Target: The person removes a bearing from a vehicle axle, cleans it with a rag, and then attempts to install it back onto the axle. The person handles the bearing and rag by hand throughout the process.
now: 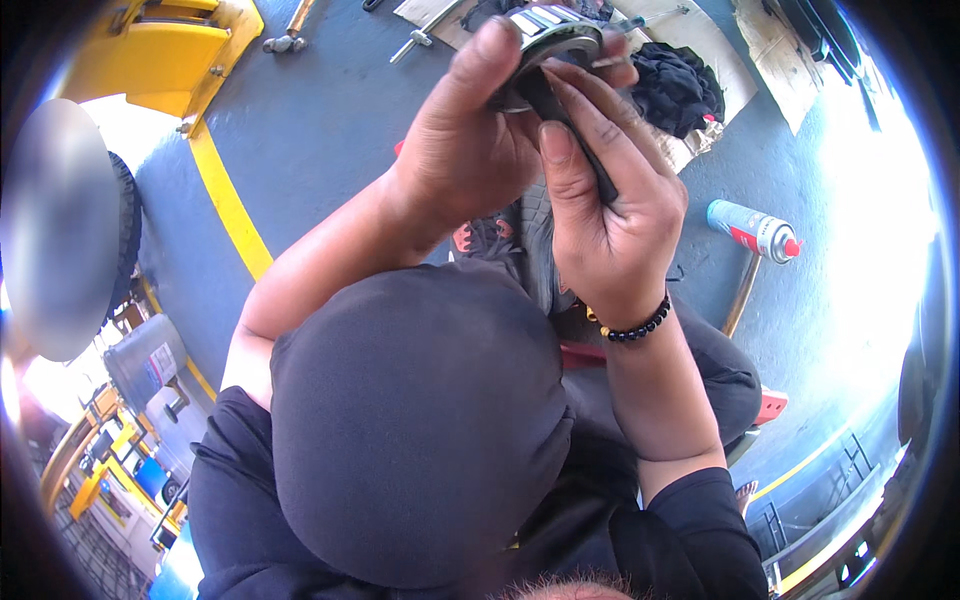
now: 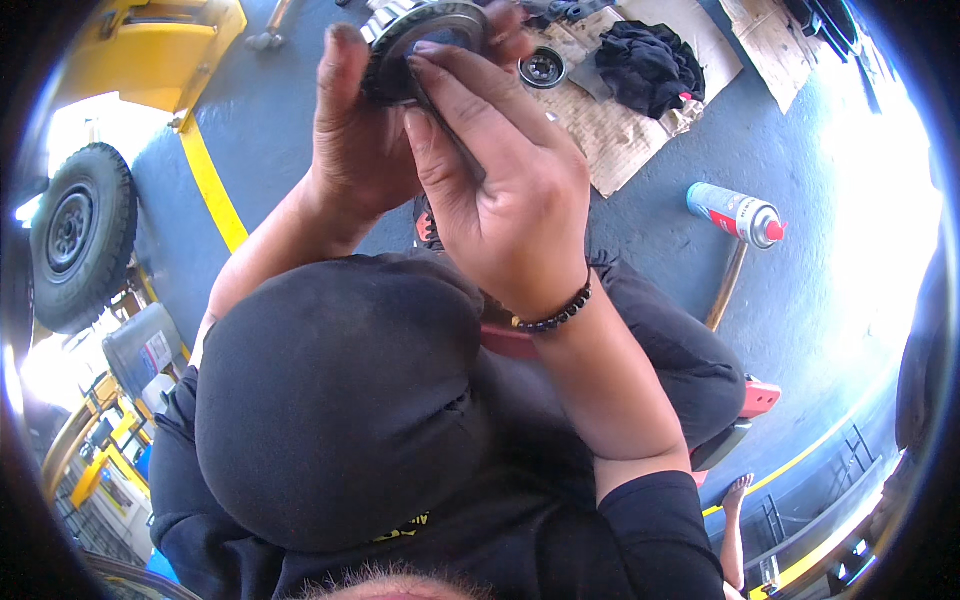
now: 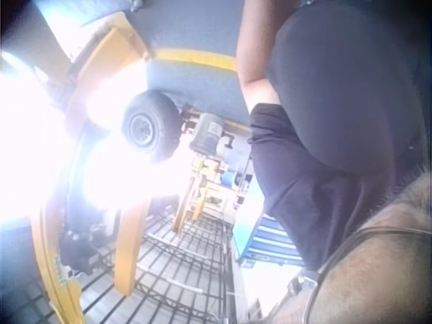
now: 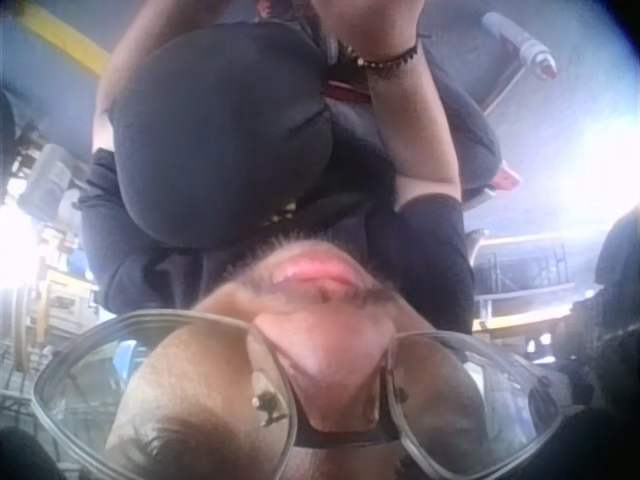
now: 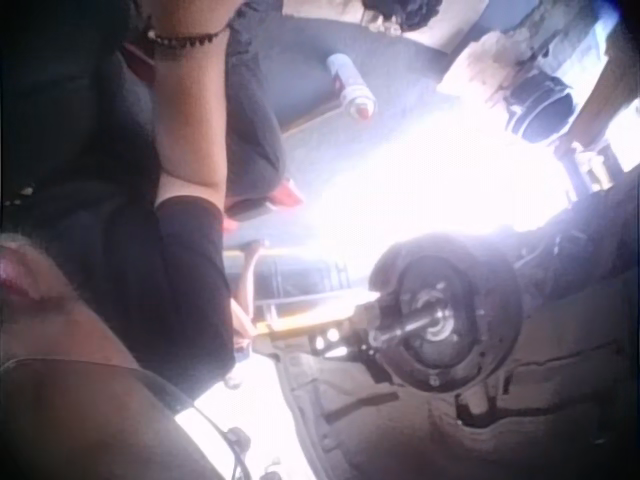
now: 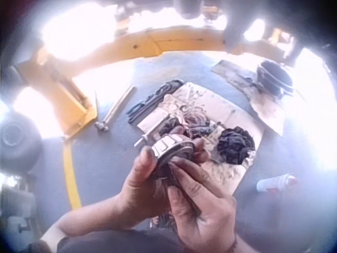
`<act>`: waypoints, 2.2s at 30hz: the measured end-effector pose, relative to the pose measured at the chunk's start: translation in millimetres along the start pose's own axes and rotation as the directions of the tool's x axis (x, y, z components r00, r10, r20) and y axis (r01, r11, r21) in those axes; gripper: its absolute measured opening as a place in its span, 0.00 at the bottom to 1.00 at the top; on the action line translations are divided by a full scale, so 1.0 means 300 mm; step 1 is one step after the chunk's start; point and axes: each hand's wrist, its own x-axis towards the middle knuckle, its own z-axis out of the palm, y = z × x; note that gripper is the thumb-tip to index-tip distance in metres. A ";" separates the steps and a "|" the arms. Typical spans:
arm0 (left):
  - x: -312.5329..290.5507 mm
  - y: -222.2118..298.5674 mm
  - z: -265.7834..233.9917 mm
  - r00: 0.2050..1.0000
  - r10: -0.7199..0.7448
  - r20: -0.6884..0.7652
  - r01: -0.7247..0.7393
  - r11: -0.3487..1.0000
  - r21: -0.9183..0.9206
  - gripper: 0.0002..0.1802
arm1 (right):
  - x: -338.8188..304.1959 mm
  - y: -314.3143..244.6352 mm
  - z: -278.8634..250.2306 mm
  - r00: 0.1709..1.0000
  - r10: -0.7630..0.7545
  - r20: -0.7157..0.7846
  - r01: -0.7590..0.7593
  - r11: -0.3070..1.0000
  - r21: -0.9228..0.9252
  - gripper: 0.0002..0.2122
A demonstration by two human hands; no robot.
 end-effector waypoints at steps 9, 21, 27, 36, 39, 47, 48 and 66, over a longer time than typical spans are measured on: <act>0.028 0.015 -0.046 0.998 -0.064 0.013 0.062 0.992 0.107 0.34 | -0.016 -0.026 -0.013 0.800 0.463 0.381 -0.593 0.512 0.622 0.14; 0.027 0.010 -0.050 0.989 -0.145 0.016 0.146 0.984 -0.103 0.30 | 0.027 -0.087 -0.027 0.720 0.530 0.448 -0.693 0.530 0.489 0.20; 0.028 0.022 -0.024 0.991 -0.123 0.050 0.122 0.992 0.024 0.31 | 0.048 -0.047 -0.012 0.904 0.309 0.296 -0.357 0.926 0.121 0.19; 0.047 0.015 -0.039 0.979 -0.142 0.149 0.157 0.984 -0.090 0.31 | 0.051 -0.023 -0.068 0.848 0.291 0.442 -0.442 0.849 0.289 0.15; 0.048 0.017 -0.055 0.966 -0.050 0.252 0.072 0.994 -0.078 0.31 | 0.027 -0.041 -0.096 0.747 0.373 0.550 -0.654 0.561 0.507 0.17; 0.019 0.113 0.135 0.928 -0.301 -0.222 0.310 0.951 0.006 0.34 | 0.032 -0.084 -0.036 0.660 0.489 0.570 -0.612 -0.089 0.786 0.23; 0.044 0.138 0.170 0.889 -0.346 -0.300 0.343 0.937 -0.065 0.33 | 0.026 -0.104 -0.040 0.651 0.502 0.569 -0.598 -0.122 0.792 0.22; 0.033 0.041 0.006 0.989 -0.134 0.068 0.137 0.990 -0.041 0.33 | 0.049 -0.117 -0.005 0.615 0.603 0.508 -0.586 -0.081 0.806 0.22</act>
